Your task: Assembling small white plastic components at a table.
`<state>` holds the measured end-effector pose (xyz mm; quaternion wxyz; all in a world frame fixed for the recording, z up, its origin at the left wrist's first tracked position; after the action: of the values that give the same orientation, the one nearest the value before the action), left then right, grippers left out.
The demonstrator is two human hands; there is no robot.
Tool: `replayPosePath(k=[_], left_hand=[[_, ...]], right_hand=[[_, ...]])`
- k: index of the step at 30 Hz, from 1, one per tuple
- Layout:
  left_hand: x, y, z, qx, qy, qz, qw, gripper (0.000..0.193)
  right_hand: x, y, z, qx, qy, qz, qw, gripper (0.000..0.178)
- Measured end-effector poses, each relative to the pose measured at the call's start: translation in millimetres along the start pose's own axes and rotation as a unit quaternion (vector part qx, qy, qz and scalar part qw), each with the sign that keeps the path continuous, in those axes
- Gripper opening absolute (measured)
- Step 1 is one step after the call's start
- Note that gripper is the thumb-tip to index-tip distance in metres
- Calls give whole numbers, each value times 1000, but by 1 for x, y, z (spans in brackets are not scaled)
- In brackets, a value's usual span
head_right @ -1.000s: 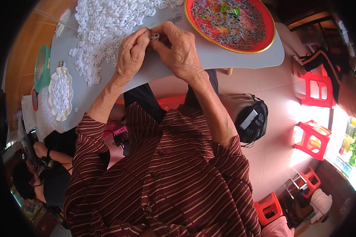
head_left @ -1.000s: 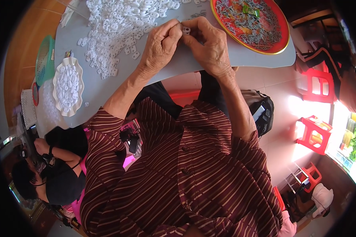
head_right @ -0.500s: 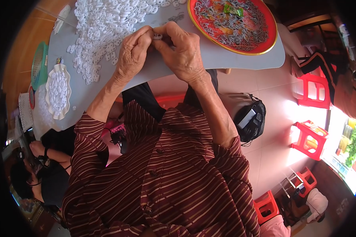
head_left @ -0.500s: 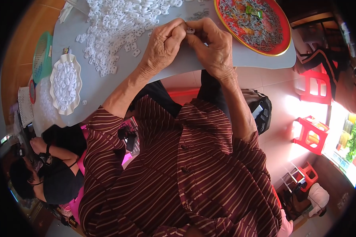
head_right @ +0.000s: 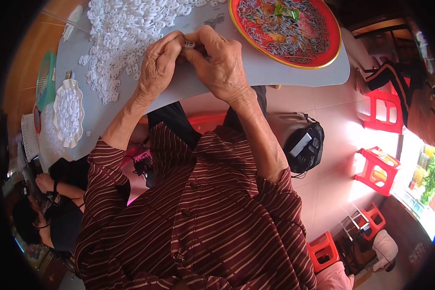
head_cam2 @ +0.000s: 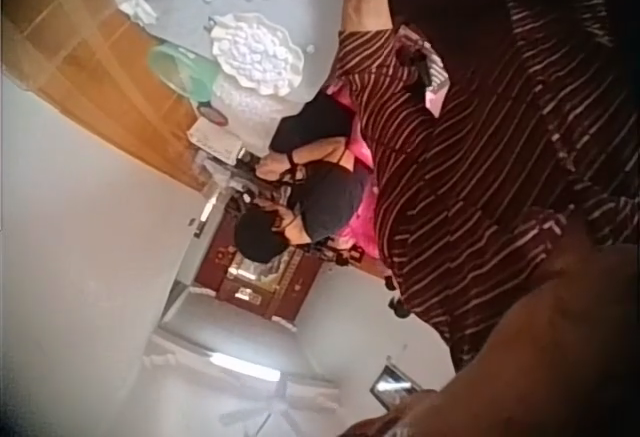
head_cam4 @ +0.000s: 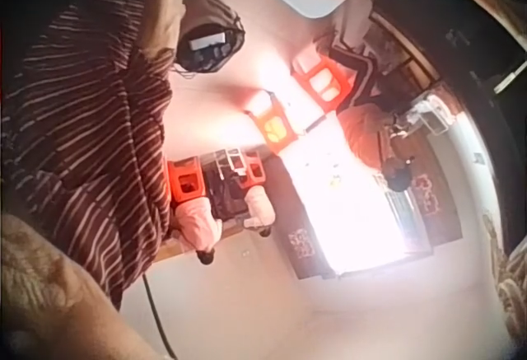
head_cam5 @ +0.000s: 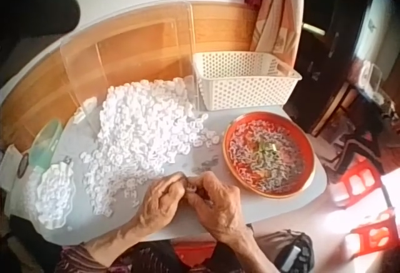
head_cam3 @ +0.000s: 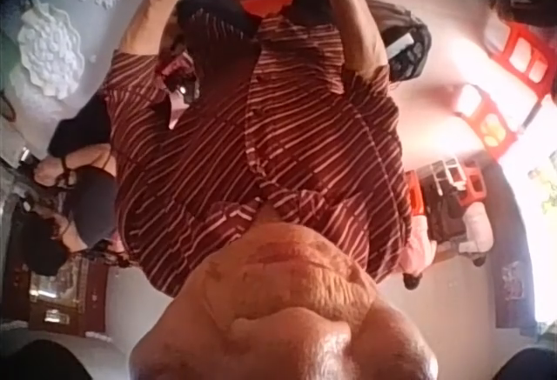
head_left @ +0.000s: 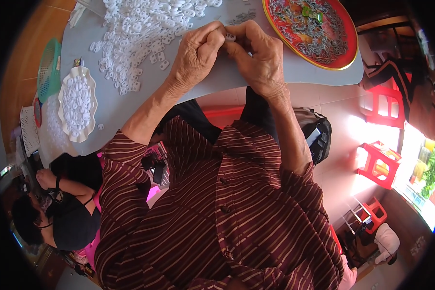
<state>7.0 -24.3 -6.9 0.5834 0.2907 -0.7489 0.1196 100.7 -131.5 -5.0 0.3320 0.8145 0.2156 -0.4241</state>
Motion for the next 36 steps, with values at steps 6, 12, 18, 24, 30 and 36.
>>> replayPosePath(k=[6, 12, 18, 24, 30, 36], left_hand=[[0, -2, -1, -9, 24, 16, 1000, 18], [-3, -7, -2, 30, -9, 33, 999, 21], [1, -4, -2, 4, -14, 13, 1000, 33], [22, 1, 12, -34, 30, 58, 997, 36], [39, -32, 46, -179, 83, 180, 964, 32], [31, -14, 66, -169, 169, 241, 941, 29]], right_hand=[[-2, 3, -2, -2, -1, 36, 999, 15], [5, 4, -2, 2, -25, -56, 998, 15], [6, 7, -4, -34, -76, -115, 990, 15], [-11, 44, -60, -5, -13, -16, 1000, 23], [10, 109, -202, 155, 32, -1, 987, 15], [72, 115, -228, 107, 42, 260, 959, 16]])
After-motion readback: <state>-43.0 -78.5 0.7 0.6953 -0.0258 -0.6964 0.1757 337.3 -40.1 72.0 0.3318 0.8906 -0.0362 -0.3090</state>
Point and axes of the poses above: each hand's wrist, its own z-axis away from the middle knuckle, its own y-axis out of the back of the hand, x = y × z, the point moved 2 cm from there along -z, towards the middle knuckle, and after that the axes turned 8 degrees about z, right-handed, at the moved point
